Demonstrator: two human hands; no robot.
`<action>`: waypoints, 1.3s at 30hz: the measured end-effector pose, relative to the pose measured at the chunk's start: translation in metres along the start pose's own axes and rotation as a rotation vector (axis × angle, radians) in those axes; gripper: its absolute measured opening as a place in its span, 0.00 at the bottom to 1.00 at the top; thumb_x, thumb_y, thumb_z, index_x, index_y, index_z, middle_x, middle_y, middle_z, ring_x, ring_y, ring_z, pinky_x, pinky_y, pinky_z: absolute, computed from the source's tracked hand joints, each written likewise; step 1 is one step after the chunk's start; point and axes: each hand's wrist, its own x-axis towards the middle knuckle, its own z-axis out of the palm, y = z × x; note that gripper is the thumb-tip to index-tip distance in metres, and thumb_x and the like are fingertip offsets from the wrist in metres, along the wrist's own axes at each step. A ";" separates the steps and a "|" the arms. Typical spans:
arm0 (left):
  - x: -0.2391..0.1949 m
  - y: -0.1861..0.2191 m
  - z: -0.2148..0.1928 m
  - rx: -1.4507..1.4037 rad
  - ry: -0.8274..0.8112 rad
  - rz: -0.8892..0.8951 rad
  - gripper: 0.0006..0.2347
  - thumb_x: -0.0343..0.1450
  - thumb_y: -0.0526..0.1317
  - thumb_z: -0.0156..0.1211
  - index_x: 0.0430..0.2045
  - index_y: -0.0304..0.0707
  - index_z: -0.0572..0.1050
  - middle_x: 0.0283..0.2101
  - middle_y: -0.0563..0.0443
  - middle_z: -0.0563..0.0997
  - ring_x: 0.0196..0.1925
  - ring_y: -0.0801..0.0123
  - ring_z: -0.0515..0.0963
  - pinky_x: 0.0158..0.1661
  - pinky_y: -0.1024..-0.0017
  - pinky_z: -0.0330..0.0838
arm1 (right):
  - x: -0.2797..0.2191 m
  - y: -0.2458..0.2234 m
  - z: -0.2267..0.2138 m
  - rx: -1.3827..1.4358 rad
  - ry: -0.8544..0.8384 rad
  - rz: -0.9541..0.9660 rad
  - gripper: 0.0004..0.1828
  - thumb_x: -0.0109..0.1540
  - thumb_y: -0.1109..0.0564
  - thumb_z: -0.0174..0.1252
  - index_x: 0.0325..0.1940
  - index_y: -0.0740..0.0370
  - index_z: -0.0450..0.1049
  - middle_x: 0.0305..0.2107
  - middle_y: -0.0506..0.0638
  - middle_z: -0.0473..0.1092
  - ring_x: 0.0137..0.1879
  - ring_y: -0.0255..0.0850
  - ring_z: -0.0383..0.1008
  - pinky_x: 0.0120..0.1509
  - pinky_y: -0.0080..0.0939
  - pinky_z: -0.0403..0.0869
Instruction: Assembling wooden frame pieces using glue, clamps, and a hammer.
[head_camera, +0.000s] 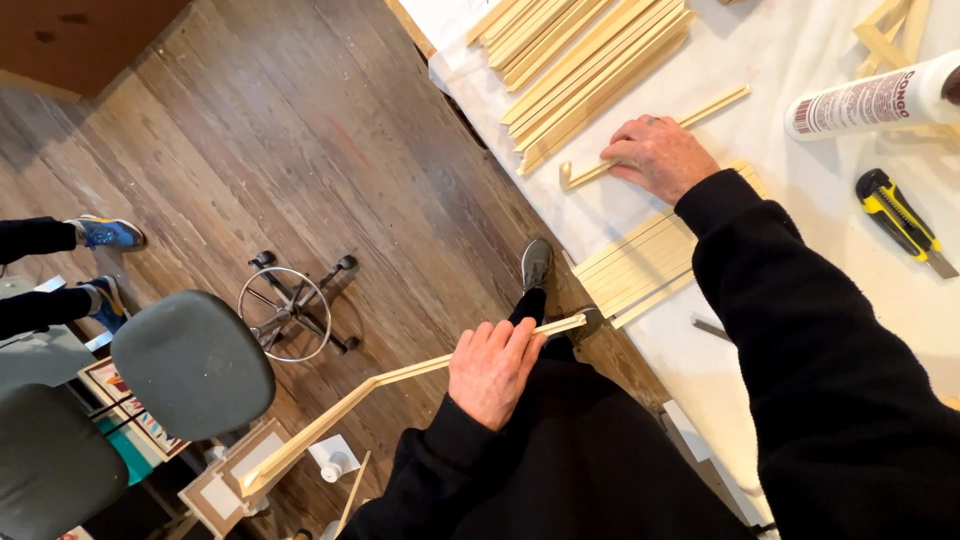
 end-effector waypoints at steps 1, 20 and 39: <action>0.000 0.000 -0.001 0.001 -0.004 0.000 0.06 0.73 0.44 0.64 0.36 0.45 0.77 0.27 0.55 0.71 0.32 0.65 0.72 0.33 0.66 0.64 | 0.001 0.000 0.001 -0.010 -0.011 0.002 0.11 0.61 0.54 0.67 0.47 0.55 0.81 0.44 0.48 0.76 0.52 0.44 0.75 0.60 0.47 0.71; -0.001 0.000 0.001 0.001 0.007 0.002 0.06 0.73 0.44 0.64 0.37 0.45 0.77 0.27 0.55 0.71 0.32 0.65 0.72 0.33 0.66 0.64 | 0.006 0.001 -0.003 0.101 0.023 0.082 0.07 0.56 0.56 0.71 0.37 0.55 0.83 0.37 0.47 0.76 0.47 0.44 0.76 0.53 0.46 0.75; 0.004 0.008 0.003 -0.003 -0.038 0.046 0.05 0.73 0.43 0.63 0.35 0.45 0.77 0.26 0.54 0.71 0.31 0.64 0.72 0.33 0.66 0.64 | -0.052 0.034 -0.014 0.246 0.253 0.370 0.08 0.58 0.58 0.72 0.41 0.59 0.83 0.37 0.50 0.76 0.44 0.44 0.77 0.51 0.42 0.76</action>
